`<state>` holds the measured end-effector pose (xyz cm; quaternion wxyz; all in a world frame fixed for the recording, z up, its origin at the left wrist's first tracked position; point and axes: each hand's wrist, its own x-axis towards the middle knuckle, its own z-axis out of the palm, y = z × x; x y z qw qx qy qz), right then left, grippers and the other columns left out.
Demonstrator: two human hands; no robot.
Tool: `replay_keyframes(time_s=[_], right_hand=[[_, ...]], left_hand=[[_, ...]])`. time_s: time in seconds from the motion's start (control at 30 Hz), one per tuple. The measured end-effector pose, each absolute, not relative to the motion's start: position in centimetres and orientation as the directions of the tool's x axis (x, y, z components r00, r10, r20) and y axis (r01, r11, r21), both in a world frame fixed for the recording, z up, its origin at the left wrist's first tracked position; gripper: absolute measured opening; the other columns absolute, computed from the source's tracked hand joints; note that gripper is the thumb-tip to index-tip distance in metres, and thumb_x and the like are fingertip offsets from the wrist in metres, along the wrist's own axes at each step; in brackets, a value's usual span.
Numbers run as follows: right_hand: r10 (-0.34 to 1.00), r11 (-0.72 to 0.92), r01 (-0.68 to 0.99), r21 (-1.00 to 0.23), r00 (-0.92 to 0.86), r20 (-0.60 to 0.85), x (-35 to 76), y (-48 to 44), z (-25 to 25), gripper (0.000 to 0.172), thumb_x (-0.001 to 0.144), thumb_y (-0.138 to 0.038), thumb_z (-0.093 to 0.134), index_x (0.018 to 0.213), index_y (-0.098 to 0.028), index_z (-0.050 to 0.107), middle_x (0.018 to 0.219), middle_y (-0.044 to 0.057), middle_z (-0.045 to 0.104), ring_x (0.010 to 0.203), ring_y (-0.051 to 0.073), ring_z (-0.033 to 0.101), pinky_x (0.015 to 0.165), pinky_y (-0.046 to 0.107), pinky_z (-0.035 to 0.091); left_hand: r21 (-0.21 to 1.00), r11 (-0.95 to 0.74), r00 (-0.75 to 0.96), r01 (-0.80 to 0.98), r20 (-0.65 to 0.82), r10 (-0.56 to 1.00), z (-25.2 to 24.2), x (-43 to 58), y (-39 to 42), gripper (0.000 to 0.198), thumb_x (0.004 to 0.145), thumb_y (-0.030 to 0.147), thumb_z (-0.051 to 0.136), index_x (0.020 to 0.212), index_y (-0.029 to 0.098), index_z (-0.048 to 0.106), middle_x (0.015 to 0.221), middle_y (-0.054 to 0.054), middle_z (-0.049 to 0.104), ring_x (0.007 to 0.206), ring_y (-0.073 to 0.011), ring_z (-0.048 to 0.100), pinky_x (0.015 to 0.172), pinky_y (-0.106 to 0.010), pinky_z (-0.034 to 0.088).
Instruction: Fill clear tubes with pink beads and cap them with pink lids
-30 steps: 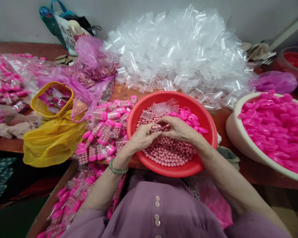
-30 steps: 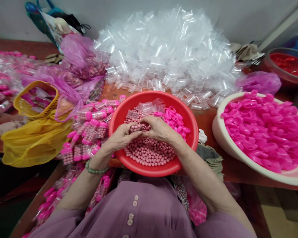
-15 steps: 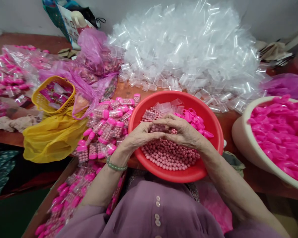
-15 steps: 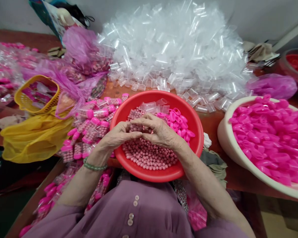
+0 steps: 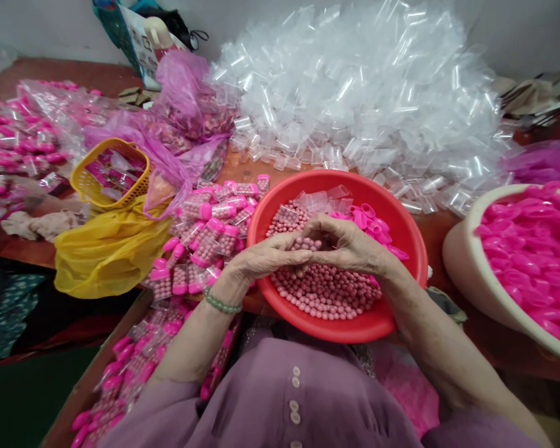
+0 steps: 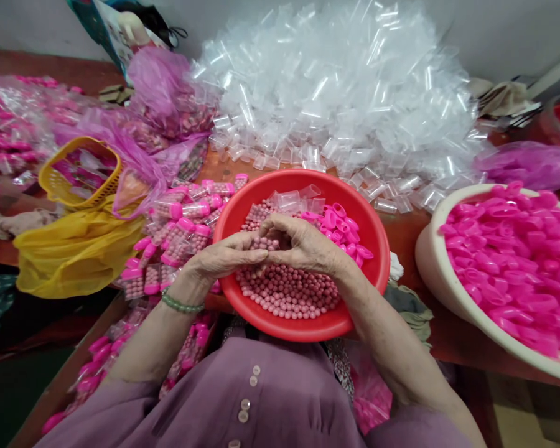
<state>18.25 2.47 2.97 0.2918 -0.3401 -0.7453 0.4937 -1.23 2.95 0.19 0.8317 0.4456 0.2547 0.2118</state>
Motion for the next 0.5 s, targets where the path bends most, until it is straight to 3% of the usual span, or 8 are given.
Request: replay_keyframes(time_s=[0.2, 0.33, 0.43, 0.5], right_hand=[[0.812, 0.321, 0.204, -0.925, -0.562, 0.157, 17.99, 2.56, 2.99, 0.026, 0.079, -0.026, 0.071, 0.074, -0.018, 0.046, 0.069, -0.006, 0.042, 0.06, 0.007, 0.035, 0.054, 0.021, 0.031], [0.827, 0.289, 0.208, -0.935, -0.546, 0.134, 17.86, 2.47, 3.05, 0.031, 0.081, -0.032, 0.07, 0.07, -0.018, 0.045, 0.066, -0.006, 0.041, 0.059, 0.007, 0.034, 0.055, 0.022, 0.031], [0.845, 0.237, 0.218, -0.947, -0.526, 0.091, 17.87, 2.18, 3.12, 0.032, 0.081, -0.037, 0.071, 0.072, -0.018, 0.048, 0.065, -0.006, 0.041, 0.058, 0.007, 0.036, 0.055, 0.023, 0.032], [0.86, 0.218, 0.24, -0.946, -0.505, 0.07, 18.16, 1.97, 3.35, 0.032, 0.078, -0.041, 0.075, 0.081, -0.018, 0.053, 0.067, -0.005, 0.046, 0.059, 0.008, 0.042, 0.056, 0.023, 0.035]], left_hand=[[0.892, 0.435, 0.762, -0.118, -0.2, 0.616, 0.76, -0.99, 2.9, 0.037, 0.072, 0.037, 0.079, 0.094, 0.01, 0.064, 0.07, 0.003, 0.049, 0.061, -0.0049, 0.042, 0.055, -0.019, 0.033], [0.904, 0.406, 0.752, -0.132, -0.176, 0.635, 0.47, -1.1, 2.84, 0.036, 0.072, 0.04, 0.079, 0.087, 0.012, 0.061, 0.068, 0.003, 0.05, 0.059, -0.0052, 0.045, 0.055, -0.019, 0.037], [0.877, 0.449, 0.732, -0.171, -0.191, 0.654, 0.11, -1.12, 3.07, 0.047, 0.071, 0.055, 0.075, 0.08, 0.013, 0.059, 0.067, 0.001, 0.055, 0.056, -0.008, 0.051, 0.053, -0.021, 0.042], [0.827, 0.53, 0.733, -0.185, -0.243, 0.635, 0.09, -1.06, 3.35, 0.061, 0.072, 0.072, 0.062, 0.08, 0.012, 0.061, 0.064, -0.003, 0.059, 0.053, -0.0106, 0.054, 0.049, -0.022, 0.042]])
